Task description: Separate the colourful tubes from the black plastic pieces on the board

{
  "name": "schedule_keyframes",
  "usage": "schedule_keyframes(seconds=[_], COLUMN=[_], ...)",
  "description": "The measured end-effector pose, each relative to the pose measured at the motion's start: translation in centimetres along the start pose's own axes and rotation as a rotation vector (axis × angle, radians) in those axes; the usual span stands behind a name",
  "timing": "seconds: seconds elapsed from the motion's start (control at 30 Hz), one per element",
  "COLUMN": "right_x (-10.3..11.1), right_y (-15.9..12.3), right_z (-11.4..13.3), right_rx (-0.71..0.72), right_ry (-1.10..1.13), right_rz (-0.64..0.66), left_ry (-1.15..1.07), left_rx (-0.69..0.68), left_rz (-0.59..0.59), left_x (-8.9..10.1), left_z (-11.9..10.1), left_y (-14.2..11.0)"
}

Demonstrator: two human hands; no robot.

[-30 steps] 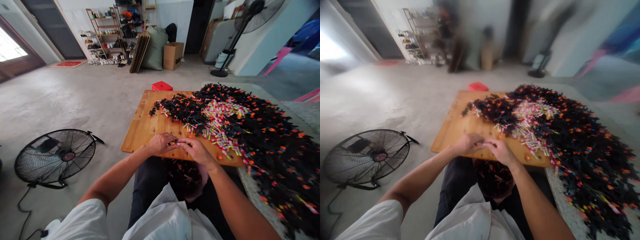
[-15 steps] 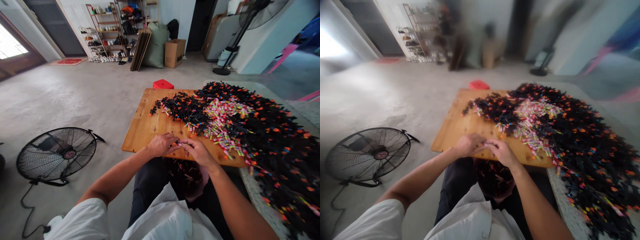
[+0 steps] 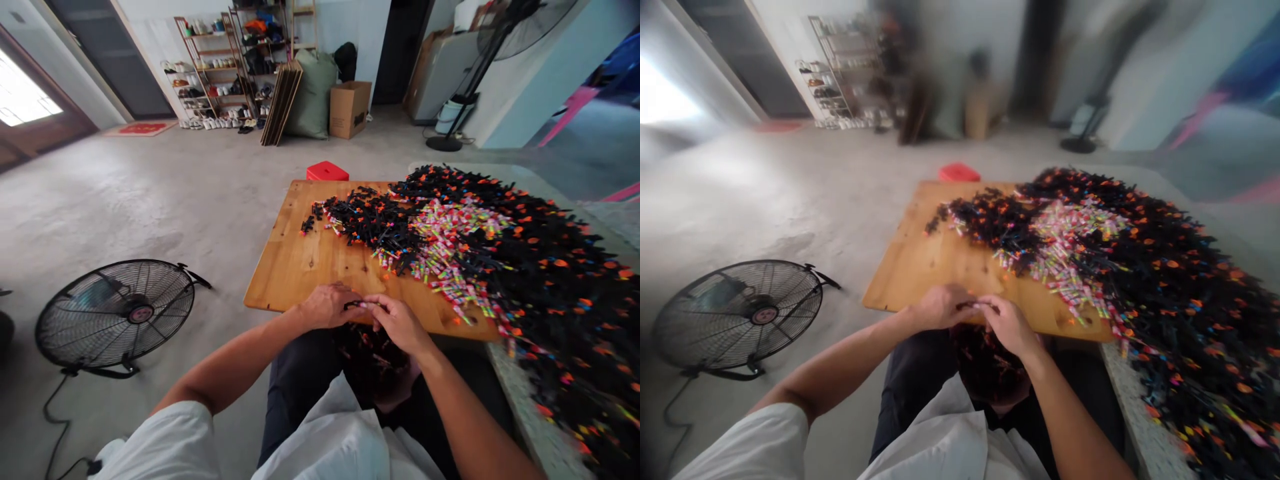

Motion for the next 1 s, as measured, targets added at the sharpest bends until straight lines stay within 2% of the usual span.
schedule_keyframes(seconds=[0.07,0.1,0.17,0.2,0.23,0.27,0.3,0.37,0.47,0.53,0.6,0.73,0.83,0.9,1.0], right_x=[-0.2,-0.3,-0.4,-0.3,-0.2,0.0,0.3,0.6,0.8,0.9,0.6,-1.4,-2.2,-2.0,-1.2], right_y=[-1.0,-1.6,-2.5,-2.7,-2.7,-2.3,-1.5,1.0,6.9,11.5,15.8,22.4,24.9,25.5,25.4], right_z=[-1.0,-1.5,-2.5,-2.9,-3.1,-3.0,-2.6,-0.8,2.9,4.9,6.5,8.3,8.1,7.5,6.8], right_rx=[0.000,0.007,0.018,0.021,0.022,0.024,0.036,0.084,0.149,0.119,0.076,0.024,-0.039,-0.081,-0.104], right_ry=[-0.107,-0.155,-0.251,-0.304,-0.363,-0.421,-0.472,-0.546,-0.646,-0.761,-0.835,-0.836,-0.819,-0.804,-0.764], right_rz=[0.119,0.185,0.310,0.352,0.378,0.380,0.361,0.280,0.107,-0.034,-0.121,-0.153,-0.159,-0.166,-0.173], left_ry=[-0.046,-0.055,-0.013,0.034,0.083,0.125,0.141,0.159,0.158,0.150,0.136,0.093,0.059,-0.022,-0.361], left_rx=[-0.045,-0.025,0.160,0.315,0.491,0.659,0.727,0.817,0.874,0.887,0.873,0.815,0.782,0.747,0.650], left_rz=[0.011,-0.037,-0.218,-0.315,-0.363,-0.374,-0.396,-0.419,-0.417,-0.395,-0.366,-0.306,-0.302,-0.350,-0.404], left_x=[1.1,2.6,7.0,9.4,11.3,12.7,14.0,15.6,16.0,15.4,14.5,12.8,12.0,11.9,11.0], left_z=[1.8,3.5,8.9,12.1,15.4,18.3,20.2,23.1,25.7,26.7,27.0,26.2,24.9,23.6,21.3], left_y=[0.5,1.0,2.1,2.4,2.5,2.5,2.9,3.6,4.5,4.7,4.6,2.7,0.2,-1.6,-3.4])
Point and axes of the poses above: each hand's wrist, its own y-axis towards the middle knuckle, its own x-axis out of the back of the hand, z = x × y, the point moved 10 cm from there along y, towards the middle knuckle, and after that the axes turned 12 degrees about -y, right-handed, at the moved point
